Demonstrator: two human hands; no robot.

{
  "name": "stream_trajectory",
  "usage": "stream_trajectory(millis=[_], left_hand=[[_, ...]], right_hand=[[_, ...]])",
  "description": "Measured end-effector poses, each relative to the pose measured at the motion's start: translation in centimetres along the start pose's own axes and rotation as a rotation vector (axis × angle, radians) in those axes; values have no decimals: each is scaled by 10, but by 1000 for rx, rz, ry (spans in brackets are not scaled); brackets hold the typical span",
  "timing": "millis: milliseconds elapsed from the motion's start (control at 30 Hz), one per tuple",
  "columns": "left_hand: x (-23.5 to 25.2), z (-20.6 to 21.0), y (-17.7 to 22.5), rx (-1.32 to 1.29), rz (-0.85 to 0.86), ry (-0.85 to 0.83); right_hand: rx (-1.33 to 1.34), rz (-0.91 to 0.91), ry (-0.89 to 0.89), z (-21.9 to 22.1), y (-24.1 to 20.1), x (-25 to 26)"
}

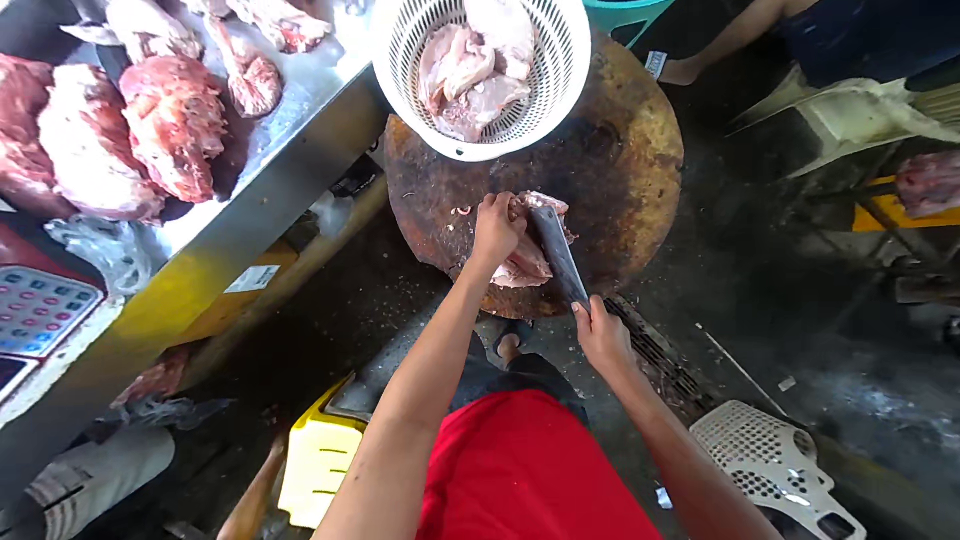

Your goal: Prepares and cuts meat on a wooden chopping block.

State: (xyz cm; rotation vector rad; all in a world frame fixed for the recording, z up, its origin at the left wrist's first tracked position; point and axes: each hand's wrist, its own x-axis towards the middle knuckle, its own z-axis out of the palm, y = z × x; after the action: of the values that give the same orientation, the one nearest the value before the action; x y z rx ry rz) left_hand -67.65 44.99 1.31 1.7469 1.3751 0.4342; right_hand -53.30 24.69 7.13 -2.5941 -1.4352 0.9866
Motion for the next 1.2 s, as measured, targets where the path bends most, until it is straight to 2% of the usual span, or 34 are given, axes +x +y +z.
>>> stream_trajectory(millis=[233, 333, 467, 633, 700, 800, 967, 1067, 1200], left_hand=[[15, 1, -1, 62, -74, -94], [15, 5, -1, 78, -73, -87], [20, 4, 0, 56, -23, -114], [33, -7, 20, 27, -251, -208], [36, -4, 21, -25, -276, -196], [31, -6, 26, -84, -246, -149], [13, -5, 28, 30, -115, -32], [9, -5, 27, 134, -62, 15], [2, -16, 21, 255, -115, -2]], right_hand=[[33, 175, -91, -23, -54, 21], [75, 194, -129, -28, -64, 30], [70, 168, -114, -34, -56, 33], [-6, 130, -100, -33, -51, 29], [39, 129, -113, -33, -47, 31], [162, 120, -180, -40, -46, 50], [243, -10, -252, -53, -24, 94], [89, -118, -250, -60, -7, 102], [-78, -135, -303, -74, 30, 77]])
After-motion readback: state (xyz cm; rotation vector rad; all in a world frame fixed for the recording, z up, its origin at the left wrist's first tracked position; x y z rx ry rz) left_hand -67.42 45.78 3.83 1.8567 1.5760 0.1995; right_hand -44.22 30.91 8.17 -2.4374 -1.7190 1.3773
